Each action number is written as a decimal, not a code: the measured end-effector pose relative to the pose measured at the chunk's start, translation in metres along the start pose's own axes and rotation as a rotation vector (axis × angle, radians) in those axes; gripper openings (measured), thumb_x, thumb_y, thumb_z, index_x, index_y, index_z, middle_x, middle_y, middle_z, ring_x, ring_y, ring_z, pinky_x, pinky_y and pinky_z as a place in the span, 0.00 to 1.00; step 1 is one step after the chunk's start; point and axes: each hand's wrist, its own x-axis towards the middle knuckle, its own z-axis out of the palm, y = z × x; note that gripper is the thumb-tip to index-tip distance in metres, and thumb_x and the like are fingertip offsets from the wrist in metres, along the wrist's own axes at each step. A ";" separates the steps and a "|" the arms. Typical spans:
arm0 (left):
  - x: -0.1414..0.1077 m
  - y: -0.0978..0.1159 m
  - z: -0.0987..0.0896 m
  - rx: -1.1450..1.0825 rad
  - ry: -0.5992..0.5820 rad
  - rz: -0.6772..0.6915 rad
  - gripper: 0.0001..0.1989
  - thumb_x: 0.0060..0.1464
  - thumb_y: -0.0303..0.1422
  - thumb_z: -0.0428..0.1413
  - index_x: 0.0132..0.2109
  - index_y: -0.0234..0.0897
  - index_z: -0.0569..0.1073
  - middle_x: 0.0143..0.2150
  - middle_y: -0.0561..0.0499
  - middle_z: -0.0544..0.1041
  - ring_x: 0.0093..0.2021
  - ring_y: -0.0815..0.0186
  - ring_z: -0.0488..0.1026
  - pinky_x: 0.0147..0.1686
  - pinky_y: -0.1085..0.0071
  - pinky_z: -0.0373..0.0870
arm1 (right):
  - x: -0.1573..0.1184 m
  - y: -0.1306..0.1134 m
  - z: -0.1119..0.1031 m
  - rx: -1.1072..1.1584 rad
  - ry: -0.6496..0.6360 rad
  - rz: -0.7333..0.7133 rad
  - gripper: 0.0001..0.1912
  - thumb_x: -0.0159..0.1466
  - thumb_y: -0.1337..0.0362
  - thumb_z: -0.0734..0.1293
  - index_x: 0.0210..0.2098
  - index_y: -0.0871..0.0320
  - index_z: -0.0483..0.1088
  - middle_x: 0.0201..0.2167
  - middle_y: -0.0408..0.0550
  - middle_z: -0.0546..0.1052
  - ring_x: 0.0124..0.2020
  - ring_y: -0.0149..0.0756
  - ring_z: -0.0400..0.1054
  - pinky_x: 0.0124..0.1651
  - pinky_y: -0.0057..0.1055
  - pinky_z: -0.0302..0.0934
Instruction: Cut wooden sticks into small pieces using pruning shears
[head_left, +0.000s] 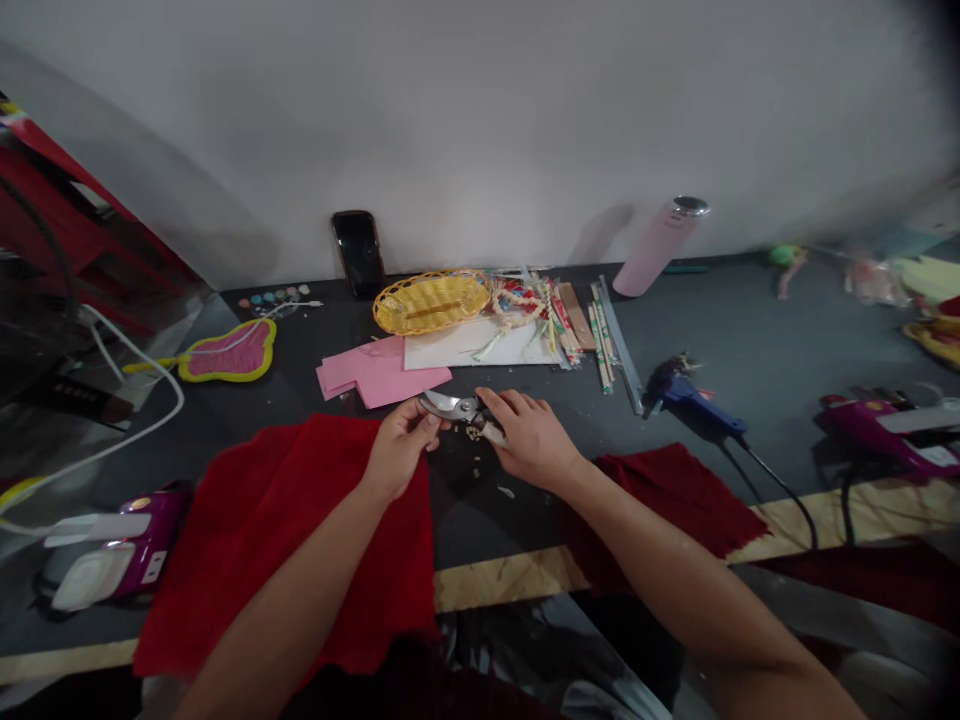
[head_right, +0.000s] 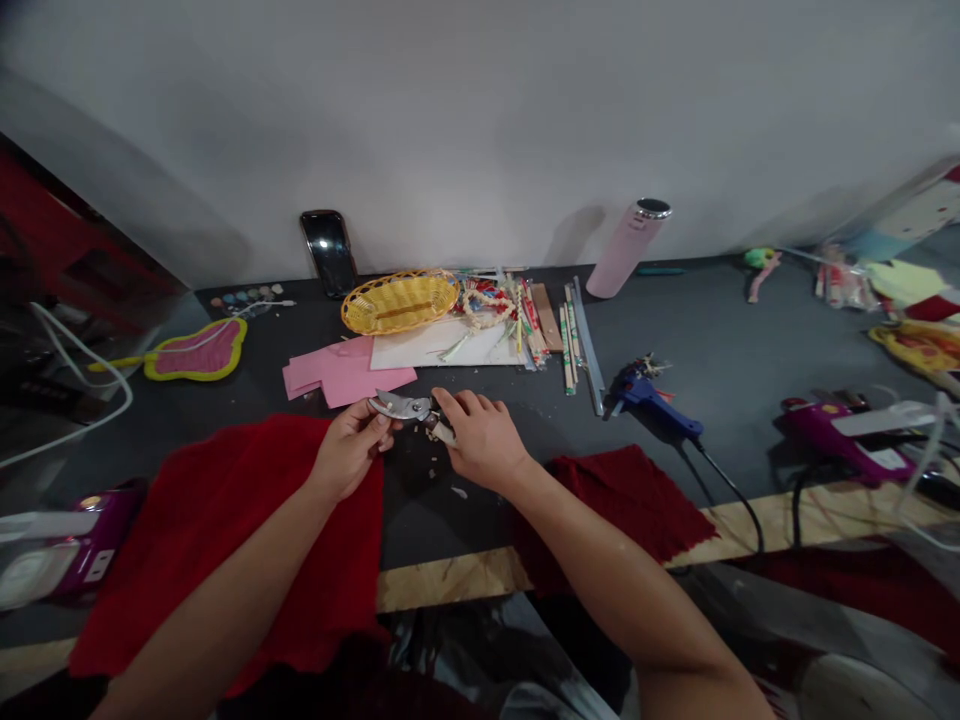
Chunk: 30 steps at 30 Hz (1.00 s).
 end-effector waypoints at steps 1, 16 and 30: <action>0.000 0.001 0.000 0.006 0.002 0.001 0.09 0.50 0.35 0.60 0.38 0.35 0.73 0.30 0.51 0.73 0.24 0.75 0.60 0.24 0.76 0.58 | 0.000 0.000 0.001 0.005 0.001 0.001 0.30 0.63 0.60 0.58 0.64 0.57 0.50 0.52 0.56 0.67 0.47 0.46 0.64 0.48 0.40 0.55; -0.001 0.001 -0.002 0.029 0.030 0.008 0.08 0.49 0.35 0.61 0.31 0.33 0.74 0.27 0.50 0.75 0.22 0.75 0.60 0.24 0.75 0.56 | 0.000 -0.001 -0.002 -0.003 0.000 -0.016 0.32 0.63 0.60 0.58 0.65 0.57 0.47 0.54 0.57 0.65 0.49 0.47 0.60 0.47 0.41 0.55; 0.000 0.000 -0.002 0.011 0.018 0.003 0.09 0.51 0.36 0.60 0.32 0.33 0.72 0.26 0.51 0.74 0.20 0.77 0.58 0.23 0.76 0.54 | 0.000 -0.002 -0.004 0.002 -0.035 0.000 0.31 0.61 0.63 0.59 0.63 0.58 0.52 0.50 0.55 0.68 0.45 0.45 0.65 0.48 0.38 0.58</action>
